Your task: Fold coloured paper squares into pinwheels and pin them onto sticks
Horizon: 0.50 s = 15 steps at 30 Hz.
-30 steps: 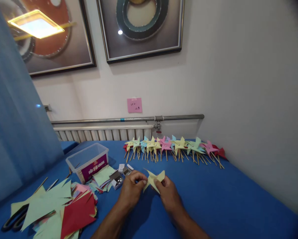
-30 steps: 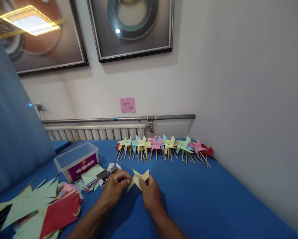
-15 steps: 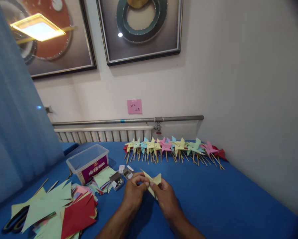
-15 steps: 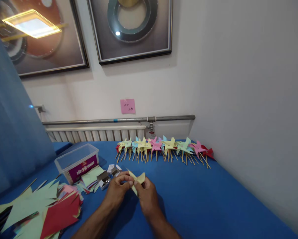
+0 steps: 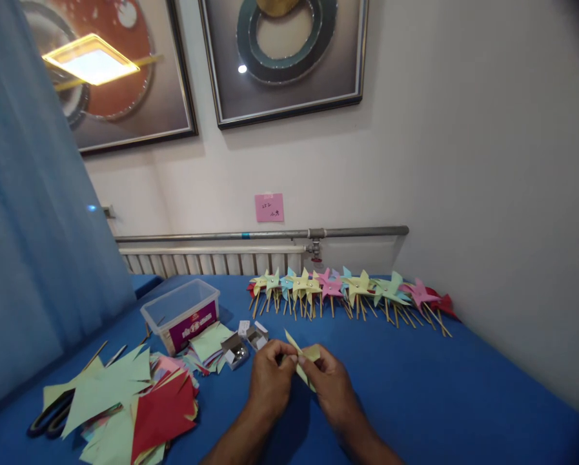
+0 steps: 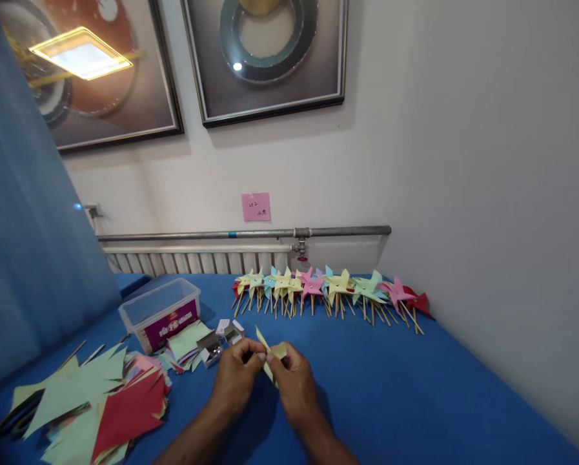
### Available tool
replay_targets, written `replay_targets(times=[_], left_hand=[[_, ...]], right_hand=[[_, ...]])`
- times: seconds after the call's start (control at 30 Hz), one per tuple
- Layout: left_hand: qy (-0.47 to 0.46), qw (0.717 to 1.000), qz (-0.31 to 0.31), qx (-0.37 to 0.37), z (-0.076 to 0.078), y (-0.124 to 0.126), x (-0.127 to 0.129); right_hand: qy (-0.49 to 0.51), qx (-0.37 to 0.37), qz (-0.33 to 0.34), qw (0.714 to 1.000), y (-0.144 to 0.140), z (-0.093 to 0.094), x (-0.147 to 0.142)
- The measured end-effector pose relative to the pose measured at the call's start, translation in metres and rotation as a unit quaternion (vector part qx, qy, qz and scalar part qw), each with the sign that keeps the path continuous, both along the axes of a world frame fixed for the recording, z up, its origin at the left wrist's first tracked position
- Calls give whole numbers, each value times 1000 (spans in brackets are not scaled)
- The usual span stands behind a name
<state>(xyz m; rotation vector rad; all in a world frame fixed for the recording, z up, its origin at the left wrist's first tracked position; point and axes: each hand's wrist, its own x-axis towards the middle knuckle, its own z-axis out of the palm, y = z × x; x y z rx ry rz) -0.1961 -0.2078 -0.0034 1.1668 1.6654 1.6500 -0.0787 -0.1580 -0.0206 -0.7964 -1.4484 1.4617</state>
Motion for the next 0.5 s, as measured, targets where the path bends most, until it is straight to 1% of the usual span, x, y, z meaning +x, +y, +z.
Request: replay_targets(times=[0.17, 0.27, 0.33, 0.4, 0.43, 0.5], left_hand=[[-22, 1000, 15, 16, -2, 2, 0], [-50, 998, -7, 23, -6, 6, -1], [-48, 999, -15, 16, -5, 8, -8], [-25, 1000, 8, 10, 4, 9, -26], [-7, 999, 34, 14, 11, 8, -40], [27, 995, 98, 15, 33, 4, -79]], right_hand=[[-19, 14, 8, 1000, 4, -7, -2], [3, -7, 5, 1000, 11, -14, -3], [13, -28, -3, 1000, 16, -18, -3], [12, -45, -19, 999, 21, -21, -3], [13, -52, -25, 998, 22, -21, -3], [23, -68, -28, 997, 23, -21, -3]])
